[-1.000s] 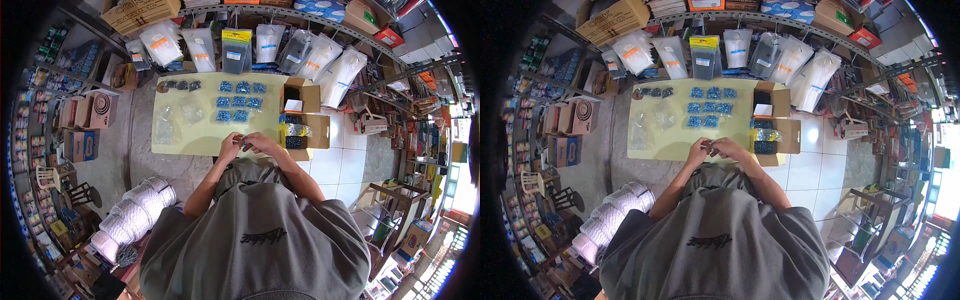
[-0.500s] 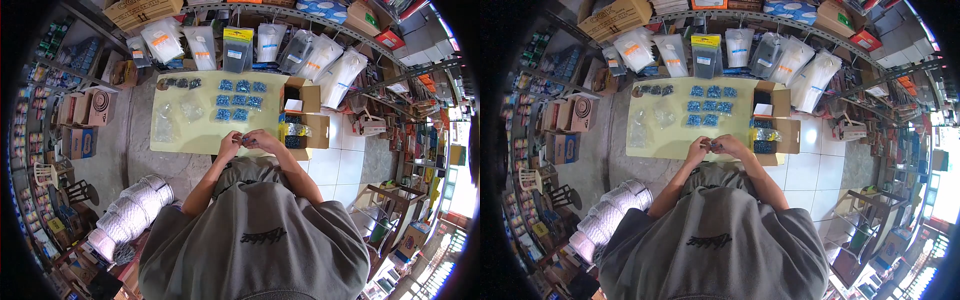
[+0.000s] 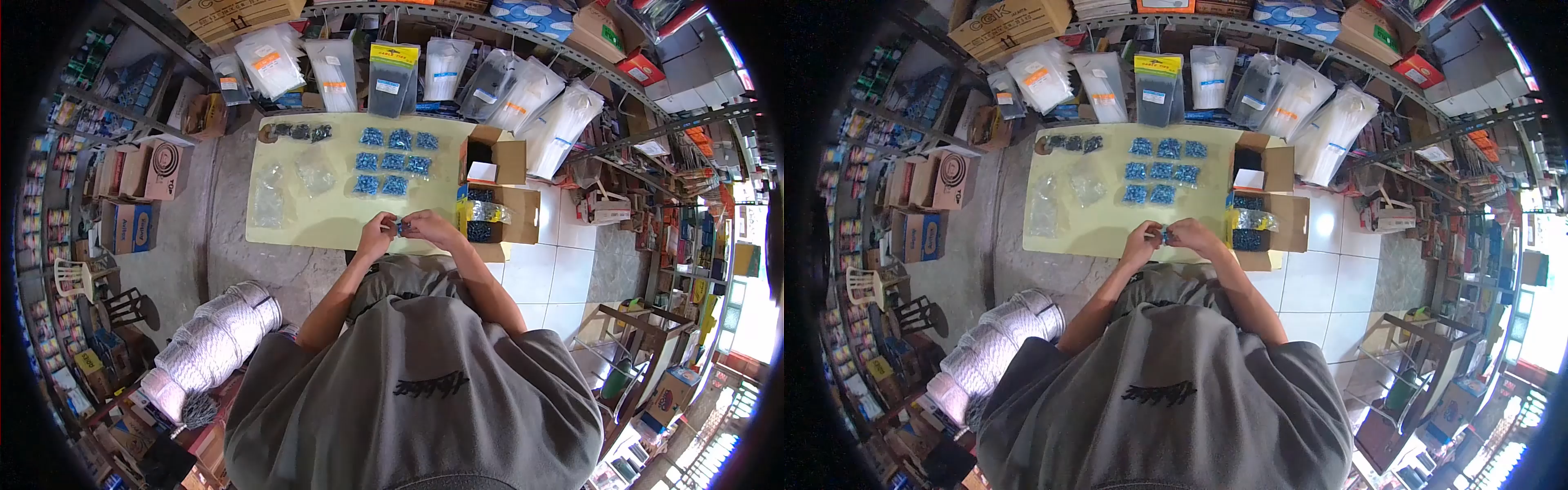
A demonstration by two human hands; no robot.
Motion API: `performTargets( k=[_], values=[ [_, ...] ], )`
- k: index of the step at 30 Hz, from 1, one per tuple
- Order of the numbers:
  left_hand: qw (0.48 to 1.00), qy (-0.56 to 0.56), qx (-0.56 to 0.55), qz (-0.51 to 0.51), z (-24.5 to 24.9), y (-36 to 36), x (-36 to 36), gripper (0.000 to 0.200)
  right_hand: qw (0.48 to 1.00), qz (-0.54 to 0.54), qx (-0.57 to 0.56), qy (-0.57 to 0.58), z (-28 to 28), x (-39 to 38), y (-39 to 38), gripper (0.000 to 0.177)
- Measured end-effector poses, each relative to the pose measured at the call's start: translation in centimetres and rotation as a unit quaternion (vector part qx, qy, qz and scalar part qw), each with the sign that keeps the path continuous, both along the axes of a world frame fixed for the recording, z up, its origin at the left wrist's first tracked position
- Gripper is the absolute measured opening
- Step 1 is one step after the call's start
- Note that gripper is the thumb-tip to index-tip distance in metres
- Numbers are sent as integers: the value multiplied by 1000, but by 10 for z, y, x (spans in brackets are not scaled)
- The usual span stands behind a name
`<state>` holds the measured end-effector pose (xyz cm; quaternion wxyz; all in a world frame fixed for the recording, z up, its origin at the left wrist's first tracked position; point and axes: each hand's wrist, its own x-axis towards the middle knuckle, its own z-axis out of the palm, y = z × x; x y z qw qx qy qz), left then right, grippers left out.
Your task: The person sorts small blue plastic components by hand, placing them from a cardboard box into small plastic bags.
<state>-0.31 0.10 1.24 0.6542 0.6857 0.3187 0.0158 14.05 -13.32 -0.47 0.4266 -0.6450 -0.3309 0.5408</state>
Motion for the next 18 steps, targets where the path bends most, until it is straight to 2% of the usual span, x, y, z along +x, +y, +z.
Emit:
performTargets(
  k=[7, 9, 10, 12, 15, 17, 18],
  values=[
    [1000, 6, -8, -19, -6, 1, -1, 28, 998, -41, 12, 45, 14, -4, 0, 36],
    [1000, -1, -7, -23, -8, 1, -1, 28, 955, -188, -68, 219, 28, -6, 2, 37],
    [1000, -11, -13, -23, -10, 1, -2, 27, 955, -189, -68, 219, 35, -5, 1, 37],
    [999, -23, -19, -25, -17, 2, -4, 26, 974, -156, -75, 146, 50, 2, -4, 32],
    [998, -60, -28, -23, -25, 2, -5, 23, 980, -178, -44, 81, 86, 18, -29, 26],
    [999, -23, 20, -30, -16, 3, -4, 22, 972, -202, -117, 14, 92, 33, -61, 25],
    [999, -23, 20, -32, -15, 2, -4, 22, 972, -203, -118, 15, 93, 42, -74, 25]
  ],
)
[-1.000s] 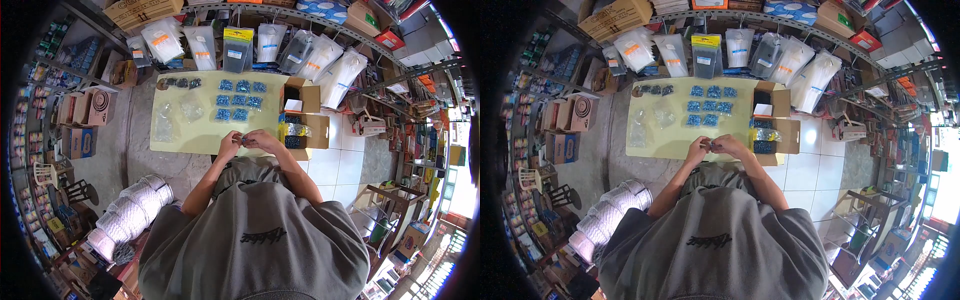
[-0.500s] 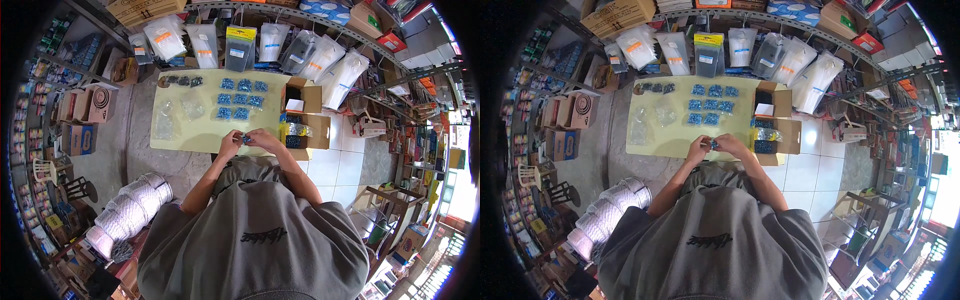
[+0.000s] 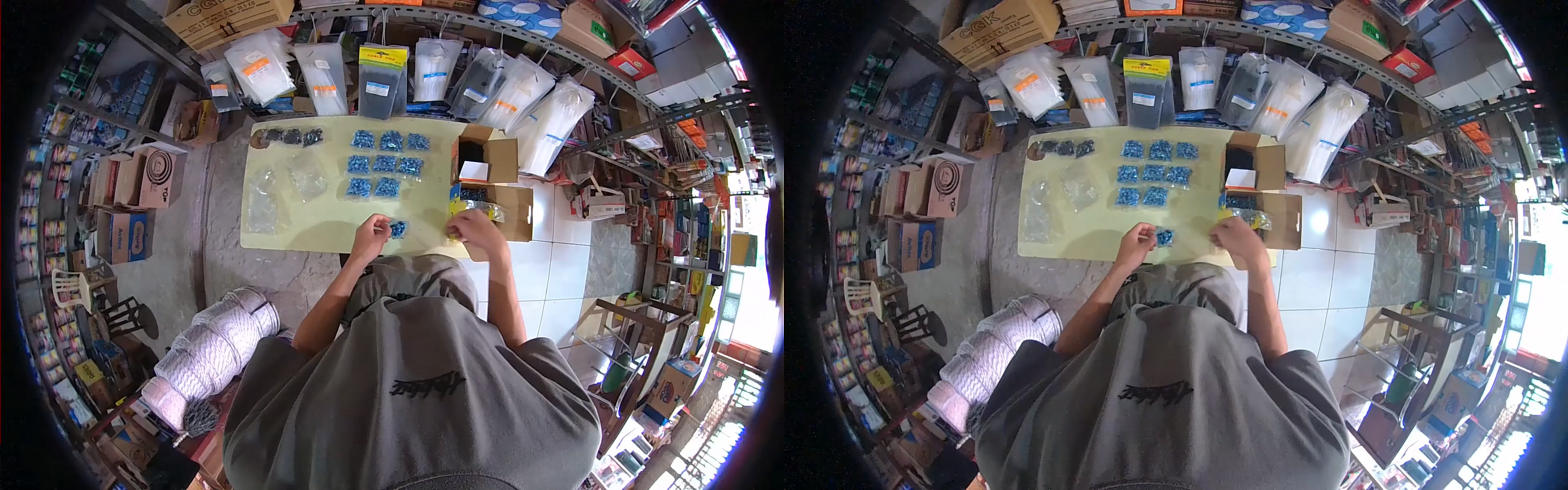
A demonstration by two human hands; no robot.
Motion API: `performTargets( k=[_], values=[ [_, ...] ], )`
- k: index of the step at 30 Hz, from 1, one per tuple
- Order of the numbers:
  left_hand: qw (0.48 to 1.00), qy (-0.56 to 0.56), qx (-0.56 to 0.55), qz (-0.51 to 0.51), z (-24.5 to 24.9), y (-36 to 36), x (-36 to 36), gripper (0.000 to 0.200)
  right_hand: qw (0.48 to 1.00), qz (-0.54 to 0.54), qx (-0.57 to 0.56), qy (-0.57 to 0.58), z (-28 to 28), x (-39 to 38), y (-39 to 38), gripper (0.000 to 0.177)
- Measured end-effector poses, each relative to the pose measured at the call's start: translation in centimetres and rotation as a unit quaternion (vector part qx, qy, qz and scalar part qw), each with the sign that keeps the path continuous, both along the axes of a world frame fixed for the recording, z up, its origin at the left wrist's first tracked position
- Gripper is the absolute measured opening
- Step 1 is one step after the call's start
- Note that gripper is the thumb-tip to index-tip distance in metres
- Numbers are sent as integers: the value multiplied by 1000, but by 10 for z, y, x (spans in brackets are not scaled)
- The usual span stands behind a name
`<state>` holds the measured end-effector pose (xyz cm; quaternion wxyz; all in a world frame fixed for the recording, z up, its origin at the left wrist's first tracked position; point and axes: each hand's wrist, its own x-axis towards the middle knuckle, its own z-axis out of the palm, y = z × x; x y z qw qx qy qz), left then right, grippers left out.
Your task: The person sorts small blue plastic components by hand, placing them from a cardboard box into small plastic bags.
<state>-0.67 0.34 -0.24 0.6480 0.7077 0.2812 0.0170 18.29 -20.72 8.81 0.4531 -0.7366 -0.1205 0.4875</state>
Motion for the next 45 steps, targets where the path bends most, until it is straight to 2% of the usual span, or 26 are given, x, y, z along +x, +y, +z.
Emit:
performTargets(
  k=[1, 2, 3, 5, 6, 7, 9, 10, 11, 13, 16, 20, 22, 25, 29, 31, 35, 37, 38, 39, 40, 41, 43, 44, 45],
  values=[
    [1000, 15, -10, 9, 0, 0, 2, 22, 987, 68, -109, -100, 0, 10, -12, 25],
    [999, 30, -20, 16, 1, -1, 4, 22, 947, 133, -215, -197, -1, 15, -22, 26],
    [999, 29, -20, 12, 2, -2, 5, 22, 947, 129, -217, -197, -10, 17, -29, 26],
    [999, 42, -19, 8, 4, -1, 7, 23, 898, 122, -231, -353, -42, 18, -39, 29],
    [999, 41, -19, 4, 2, -1, 7, 23, 901, 148, -241, -328, -55, 23, -40, 39],
    [999, 39, -9, 1, 0, 0, 7, 23, 902, 144, -242, -328, -62, 20, -39, 39],
    [999, 35, 2, -4, -3, 1, 9, 23, 882, 97, -199, -416, -76, 15, -33, 58],
    [999, 28, 21, -2, -4, 1, 9, 23, 881, 157, -201, -399, -81, 18, -34, 70],
    [999, 21, 40, -1, -4, 1, 8, 23, 881, 156, -200, -399, -86, 16, -33, 70],
    [999, 16, 29, 12, -7, 1, 7, 23, 865, 179, -213, -417, -98, 12, -32, 59],
    [999, 19, -1, 33, 0, 0, 6, 24, 854, 202, -216, -428, -119, 23, -33, 56],
    [999, 31, -13, 41, 9, 0, 4, 23, 875, 164, -200, -408, -127, 32, -31, 47],
    [999, 27, -12, 41, 2, 1, 4, 23, 885, 168, -169, -400, -115, 35, -29, 32],
    [999, 25, -12, 40, 1, 1, 4, 23, 893, 127, -189, -387, -97, 33, -24, 25],
    [999, 27, -7, 39, 1, 0, 5, 23, 894, 113, -187, -392, -90, 31, -21, 22],
    [999, 35, -7, 35, 4, 1, 5, 24, 879, 105, -189, -426, -90, 32, -23, 14],
    [998, 55, 1, 29, 11, 3, 4, 25, 875, 84, -186, -439, -72, 29, -26, 17],
    [998, 56, -10, 32, 10, 5, 1, 26, 927, 39, -105, -359, -37, 23, -26, 13],
    [998, 55, -20, 31, 10, 4, -1, 26, 927, 39, -105, -357, -37, 23, -31, 13],
    [998, 57, -20, 30, 8, 3, -2, 26, 968, -31, -58, -241, -36, 24, -39, 12],
    [998, 51, -22, 40, 6, 2, -3, 25, 988, -101, -10, -120, -35, 25, -44, 11],
    [997, 46, -25, 49, 4, 1, -4, 25, 987, -103, -10, -119, -35, 23, -49, 11],
    [998, 47, -26, 44, 5, 0, -4, 25, 957, -268, 96, 57, -22, 17, -56, 16],
    [998, 47, -28, 42, 5, 0, -4, 25, 937, -304, 133, 108, -20, 16, -58, 13],
    [998, 48, -28, 37, 4, -1, -4, 25, 936, -308, 132, 108, -21, 15, -61, 13]
  ],
)
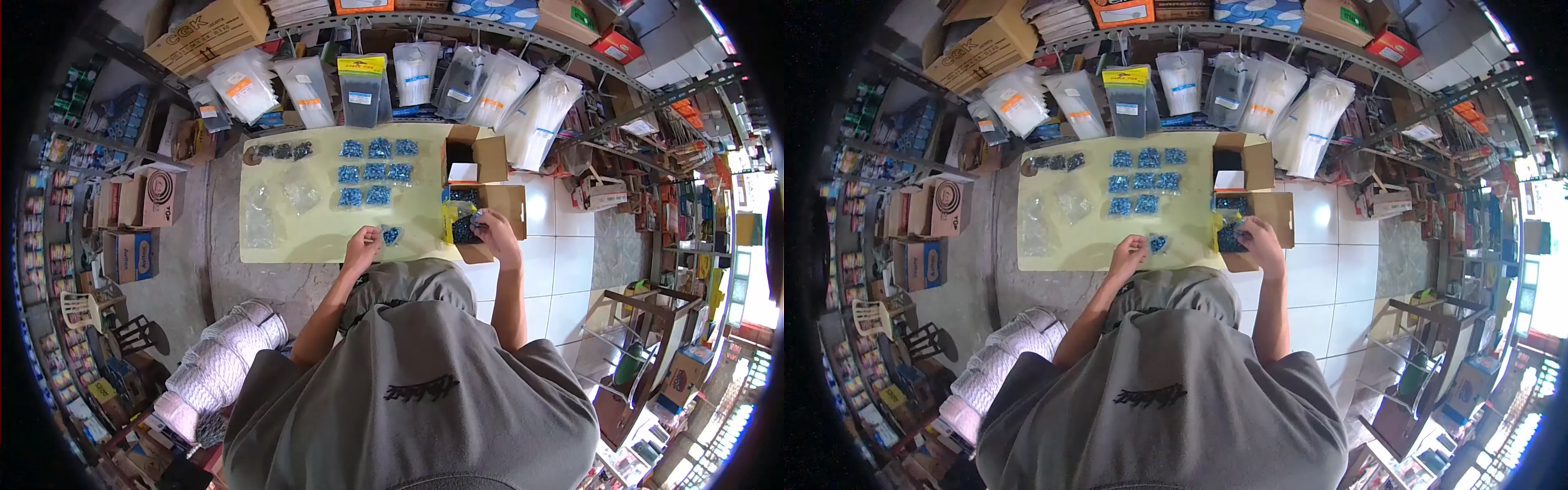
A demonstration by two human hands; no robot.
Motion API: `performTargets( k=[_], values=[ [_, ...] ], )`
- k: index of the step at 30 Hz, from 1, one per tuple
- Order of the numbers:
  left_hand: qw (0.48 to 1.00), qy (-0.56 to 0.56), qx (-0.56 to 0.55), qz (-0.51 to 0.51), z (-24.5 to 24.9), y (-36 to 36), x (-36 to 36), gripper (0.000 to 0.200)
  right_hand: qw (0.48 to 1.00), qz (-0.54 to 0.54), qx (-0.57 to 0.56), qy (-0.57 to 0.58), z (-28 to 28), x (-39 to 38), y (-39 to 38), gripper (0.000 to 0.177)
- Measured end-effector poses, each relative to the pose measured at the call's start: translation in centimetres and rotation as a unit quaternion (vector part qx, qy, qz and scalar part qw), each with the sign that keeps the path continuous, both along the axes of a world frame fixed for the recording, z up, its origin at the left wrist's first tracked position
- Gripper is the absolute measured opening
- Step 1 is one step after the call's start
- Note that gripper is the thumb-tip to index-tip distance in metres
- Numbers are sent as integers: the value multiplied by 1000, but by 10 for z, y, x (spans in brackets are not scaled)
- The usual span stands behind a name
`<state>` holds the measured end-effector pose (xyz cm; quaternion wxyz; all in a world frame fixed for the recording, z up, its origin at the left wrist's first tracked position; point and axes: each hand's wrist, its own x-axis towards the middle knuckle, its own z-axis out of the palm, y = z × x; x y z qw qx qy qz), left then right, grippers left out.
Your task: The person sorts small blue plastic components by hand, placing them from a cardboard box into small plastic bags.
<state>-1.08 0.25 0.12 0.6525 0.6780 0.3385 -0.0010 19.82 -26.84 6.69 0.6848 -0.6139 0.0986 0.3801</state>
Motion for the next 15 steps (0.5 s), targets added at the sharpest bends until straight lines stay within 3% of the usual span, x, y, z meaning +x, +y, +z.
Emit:
performTargets(
  k=[2, 4, 6, 12, 15],
  values=[
    [1000, -2, -7, -3, -2, 0, 2, 25, 983, -45, 155, 84, -1, -1, -5, 9],
    [1000, 5, -12, -5, 4, -1, 6, 25, 978, -86, 154, 109, 17, -7, 3, 10],
    [1000, 14, -16, -5, 7, 0, 8, 25, 947, -103, 263, 152, 20, -9, 3, 7],
    [999, 18, -22, -19, 7, 3, 10, 27, 931, -175, 284, 147, 13, -6, 6, 15],
    [999, 22, -17, -18, 7, 3, 9, 26, 913, -136, 350, 160, 6, -3, 3, 16]
  ],
)
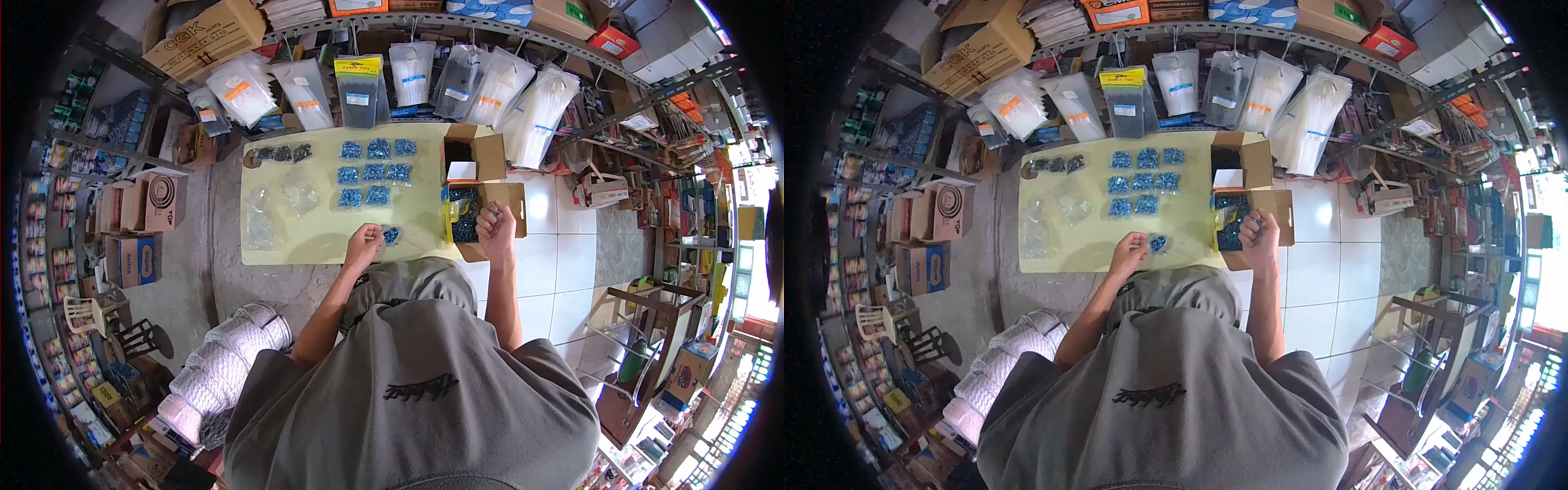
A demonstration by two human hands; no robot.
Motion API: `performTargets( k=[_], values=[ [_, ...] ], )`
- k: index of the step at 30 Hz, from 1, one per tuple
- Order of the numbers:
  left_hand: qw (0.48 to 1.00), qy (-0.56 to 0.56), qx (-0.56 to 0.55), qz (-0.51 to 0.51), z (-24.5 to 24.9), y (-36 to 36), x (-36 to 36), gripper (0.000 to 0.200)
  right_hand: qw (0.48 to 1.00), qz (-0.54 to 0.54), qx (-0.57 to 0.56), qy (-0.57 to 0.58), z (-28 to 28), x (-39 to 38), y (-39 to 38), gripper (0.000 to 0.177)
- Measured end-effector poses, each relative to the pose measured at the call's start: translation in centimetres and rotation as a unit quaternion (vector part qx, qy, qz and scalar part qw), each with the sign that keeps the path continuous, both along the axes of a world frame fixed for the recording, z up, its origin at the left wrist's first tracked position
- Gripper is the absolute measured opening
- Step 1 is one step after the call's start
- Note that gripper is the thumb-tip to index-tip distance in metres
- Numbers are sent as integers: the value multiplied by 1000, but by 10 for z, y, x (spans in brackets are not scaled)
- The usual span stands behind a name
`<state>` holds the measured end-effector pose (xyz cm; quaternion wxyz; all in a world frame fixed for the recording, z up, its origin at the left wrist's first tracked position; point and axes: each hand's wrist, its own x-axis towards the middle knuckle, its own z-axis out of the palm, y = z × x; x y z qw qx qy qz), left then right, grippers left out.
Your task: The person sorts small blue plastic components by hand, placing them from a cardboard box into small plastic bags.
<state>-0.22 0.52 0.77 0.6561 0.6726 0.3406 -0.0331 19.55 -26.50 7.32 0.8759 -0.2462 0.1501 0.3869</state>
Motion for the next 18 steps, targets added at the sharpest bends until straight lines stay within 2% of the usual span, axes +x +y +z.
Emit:
performTargets(
  k=[7, 9, 11, 13, 14, 16, 17, 18],
  values=[
    [1000, -19, -9, 11, 0, -2, -4, 26, 994, 31, -105, -4, 9, -9, 33, 14],
    [999, -27, -15, 14, 0, -2, -4, 25, 971, 117, -200, -51, 12, -18, 51, 19],
    [999, -18, -15, 25, 3, -4, -2, 24, 967, 161, -176, -88, 6, -30, 67, 25],
    [1000, -15, -6, 18, 3, -3, -2, 25, 899, 316, -233, -195, -3, -38, 86, 27],
    [1000, -12, 2, 9, 2, -3, -2, 25, 898, 317, -233, -197, -9, -42, 95, 27],
    [1000, -19, -7, 16, 2, -3, -1, 26, 821, 411, -278, -280, -22, -49, 110, 31],
    [999, -24, -15, 21, 1, -3, -2, 26, 820, 414, -277, -281, -27, -51, 116, 31],
    [999, -23, -15, 24, 0, -4, -2, 26, 783, 436, -310, -318, -29, -52, 122, 31]
  ],
)
